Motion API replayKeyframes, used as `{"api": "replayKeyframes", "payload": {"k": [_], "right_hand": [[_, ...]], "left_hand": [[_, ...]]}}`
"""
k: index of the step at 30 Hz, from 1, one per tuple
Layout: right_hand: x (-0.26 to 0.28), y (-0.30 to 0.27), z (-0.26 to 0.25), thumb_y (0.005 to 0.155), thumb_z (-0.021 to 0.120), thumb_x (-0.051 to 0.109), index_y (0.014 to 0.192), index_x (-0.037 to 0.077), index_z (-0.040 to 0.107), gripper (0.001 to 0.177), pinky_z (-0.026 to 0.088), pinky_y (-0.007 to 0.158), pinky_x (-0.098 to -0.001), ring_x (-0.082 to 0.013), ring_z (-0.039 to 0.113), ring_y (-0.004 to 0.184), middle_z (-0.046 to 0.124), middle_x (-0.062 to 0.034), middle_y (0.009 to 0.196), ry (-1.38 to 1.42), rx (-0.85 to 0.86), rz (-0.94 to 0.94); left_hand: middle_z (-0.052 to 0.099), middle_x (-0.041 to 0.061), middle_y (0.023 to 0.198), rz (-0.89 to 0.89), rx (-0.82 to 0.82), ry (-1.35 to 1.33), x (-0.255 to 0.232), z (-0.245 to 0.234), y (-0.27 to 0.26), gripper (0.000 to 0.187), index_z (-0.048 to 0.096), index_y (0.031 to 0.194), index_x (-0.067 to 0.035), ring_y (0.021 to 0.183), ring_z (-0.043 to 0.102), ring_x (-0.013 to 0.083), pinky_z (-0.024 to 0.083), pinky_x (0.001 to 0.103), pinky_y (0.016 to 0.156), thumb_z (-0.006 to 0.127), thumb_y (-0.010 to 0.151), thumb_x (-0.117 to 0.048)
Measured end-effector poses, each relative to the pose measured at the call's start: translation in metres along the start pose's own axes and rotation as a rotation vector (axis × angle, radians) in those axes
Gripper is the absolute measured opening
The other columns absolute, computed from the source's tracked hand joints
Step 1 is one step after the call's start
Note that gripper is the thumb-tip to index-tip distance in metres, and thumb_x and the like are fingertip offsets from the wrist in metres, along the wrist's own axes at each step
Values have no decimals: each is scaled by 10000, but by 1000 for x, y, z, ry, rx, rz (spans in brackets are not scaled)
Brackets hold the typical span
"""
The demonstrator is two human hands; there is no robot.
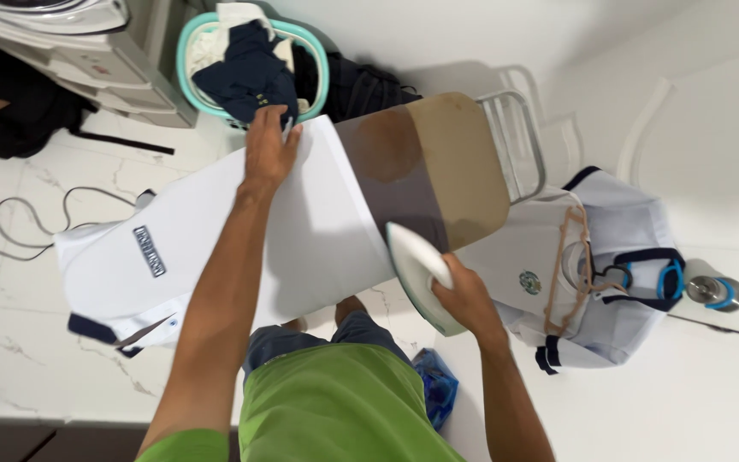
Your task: Ironing a white polo shirt on an ironing board and putting it on a hanger.
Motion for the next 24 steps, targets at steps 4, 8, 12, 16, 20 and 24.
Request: {"api": "replayKeyframes", "payload": {"k": [4, 8, 12, 16, 20, 24], "right_hand": [[34, -15, -4, 894, 668, 188, 1187, 78, 609, 318, 590, 818, -448, -302, 766, 915, 766, -197, 1036, 146, -57, 15], [71, -15, 25, 968, 603, 244, 1319, 49, 506, 414, 612, 814, -459, -327, 747, 933, 705, -246, 1128, 72, 52, 146], [104, -9, 79, 1008, 543, 275, 1369, 13, 446, 456, 650, 820, -464, -349, 751, 976, 679, -290, 1187, 82, 97, 8], [129, -16, 112, 1016, 543, 235, 1340, -18, 464, 419, 665, 813, -434, -362, 744, 1003, 664, -294, 1219, 167, 75, -59], [129, -27, 110, 1008, 569, 170, 1353, -37, 433, 425, 646, 795, -441, -406, 729, 980, 665, -311, 1188, 23, -17, -61], [89, -26, 90, 1001, 565, 193, 1381, 13, 420, 444, 659, 770, -434, -374, 756, 938, 700, -280, 1144, 61, -79, 181]], "left_hand": [[547, 186, 1394, 93, -101, 102, 35, -56, -48, 411, 594, 1346, -17, 1313, 498, 375, 293, 544, 1151, 707, 996, -201], [519, 174, 1451, -20, -196, 173, 67, -108, -102, 354, 622, 1349, -49, 1406, 436, 349, 130, 630, 1229, 674, 1046, -225], [502, 170, 1475, -43, -181, 289, 96, -125, -146, 383, 616, 1371, -37, 1468, 385, 356, 62, 671, 1226, 658, 1052, -244], [491, 174, 1489, -16, -134, 302, 109, -128, -164, 402, 614, 1370, -36, 1468, 367, 355, 22, 700, 1203, 641, 1066, -298], [484, 166, 1508, -1, -126, 308, 116, -130, -172, 421, 616, 1378, -50, 1486, 346, 356, 4, 700, 1211, 608, 1066, -333], [482, 179, 1504, 12, -93, 336, 119, -133, -172, 425, 612, 1371, -41, 1488, 330, 370, -15, 706, 1199, 608, 1075, -346]]}}
Point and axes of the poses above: each hand's wrist, its own y-axis towards the middle knuckle, its own z-axis out of the palm, x = y × z, the point moved 6 cm from there along y, towards the middle knuckle
